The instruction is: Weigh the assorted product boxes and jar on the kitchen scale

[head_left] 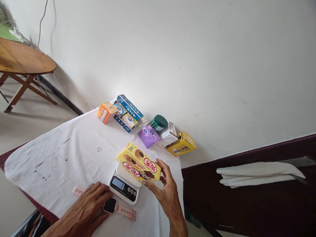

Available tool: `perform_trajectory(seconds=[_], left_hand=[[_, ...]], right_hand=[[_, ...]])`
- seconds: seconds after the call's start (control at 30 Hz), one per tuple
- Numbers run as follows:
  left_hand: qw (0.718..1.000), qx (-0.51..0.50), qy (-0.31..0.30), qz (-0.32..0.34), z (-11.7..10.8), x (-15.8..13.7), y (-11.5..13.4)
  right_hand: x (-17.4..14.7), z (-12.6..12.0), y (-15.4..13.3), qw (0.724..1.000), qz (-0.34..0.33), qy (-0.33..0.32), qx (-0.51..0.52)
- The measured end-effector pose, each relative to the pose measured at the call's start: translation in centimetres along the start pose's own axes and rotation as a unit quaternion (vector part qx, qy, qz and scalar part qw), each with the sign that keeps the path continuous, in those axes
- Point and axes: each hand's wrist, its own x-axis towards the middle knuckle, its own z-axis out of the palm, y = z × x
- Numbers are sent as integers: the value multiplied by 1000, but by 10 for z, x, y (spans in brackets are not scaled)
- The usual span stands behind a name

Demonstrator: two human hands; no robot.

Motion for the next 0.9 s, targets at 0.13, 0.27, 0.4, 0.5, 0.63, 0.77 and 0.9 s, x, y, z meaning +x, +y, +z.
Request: perform_trajectory(seconds=[0.13,0.27,0.4,0.5,0.63,0.77,0.9], left_hand=[[999,14,33,26,4,1,-1],[996,28,84,30,5,3,3],[995,48,62,57,0,5,3],[995,61,49,56,-5,6,3],[997,61,39,41,-10,7,6],[997,59,38,42,-10,8,7],[997,43,40,45,-8,8,6]], right_hand=[[-2,-8,5,1000,6,-2,-21],[-6,0,13,999,40,-31,0],[-9,17,22,992,60,-39,103],[-5,13,35,987,57,4,148],[12,-29,71,983,80,135,90],[43,-74,121,976,98,196,9],[77,-87,153,978,98,183,8]])
